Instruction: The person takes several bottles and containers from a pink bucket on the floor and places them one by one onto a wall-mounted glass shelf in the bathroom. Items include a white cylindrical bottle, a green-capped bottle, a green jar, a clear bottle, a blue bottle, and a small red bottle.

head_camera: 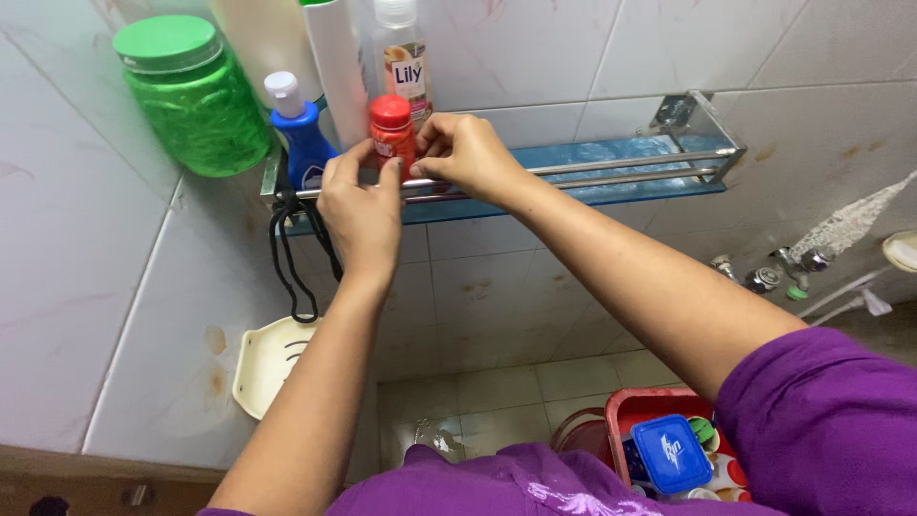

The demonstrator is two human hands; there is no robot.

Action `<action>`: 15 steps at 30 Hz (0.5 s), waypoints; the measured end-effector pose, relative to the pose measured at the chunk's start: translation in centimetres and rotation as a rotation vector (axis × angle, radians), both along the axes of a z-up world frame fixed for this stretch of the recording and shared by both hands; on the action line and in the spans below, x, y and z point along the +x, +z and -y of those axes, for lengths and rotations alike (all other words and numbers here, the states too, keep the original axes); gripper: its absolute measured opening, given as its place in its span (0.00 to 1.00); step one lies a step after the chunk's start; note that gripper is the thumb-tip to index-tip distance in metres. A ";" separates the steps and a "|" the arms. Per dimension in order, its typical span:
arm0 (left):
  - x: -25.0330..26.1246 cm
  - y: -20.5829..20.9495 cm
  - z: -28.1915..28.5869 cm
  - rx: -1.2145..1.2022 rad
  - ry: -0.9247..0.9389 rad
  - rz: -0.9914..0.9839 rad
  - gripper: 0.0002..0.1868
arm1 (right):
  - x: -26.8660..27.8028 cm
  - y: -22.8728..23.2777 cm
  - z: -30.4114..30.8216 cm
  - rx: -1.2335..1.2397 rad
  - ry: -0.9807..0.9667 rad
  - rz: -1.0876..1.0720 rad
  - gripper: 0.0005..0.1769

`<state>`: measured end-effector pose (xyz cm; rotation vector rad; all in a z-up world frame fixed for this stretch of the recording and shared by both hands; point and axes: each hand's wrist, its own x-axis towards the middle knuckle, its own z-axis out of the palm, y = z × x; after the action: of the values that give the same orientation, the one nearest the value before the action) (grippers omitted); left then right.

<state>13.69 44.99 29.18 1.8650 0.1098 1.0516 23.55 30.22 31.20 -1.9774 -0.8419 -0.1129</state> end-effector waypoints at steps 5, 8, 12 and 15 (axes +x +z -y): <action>-0.4 -0.4 0.4 0.052 0.070 -0.018 0.17 | 0.3 -0.4 0.6 0.055 0.072 0.021 0.11; -0.7 -0.2 0.6 0.070 0.095 -0.097 0.20 | 0.3 -1.0 0.5 0.090 -0.173 0.147 0.09; -1.1 -0.3 0.9 0.080 0.127 -0.166 0.22 | 1.0 -1.5 -0.4 0.150 -0.293 0.083 0.15; -1.4 -0.8 1.3 0.121 0.164 -0.087 0.20 | 1.2 -1.9 -0.6 0.101 -0.300 0.244 0.14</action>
<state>12.33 43.65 28.42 2.0392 0.2586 1.1094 24.73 30.82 29.33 -2.0067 -0.6704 -0.5697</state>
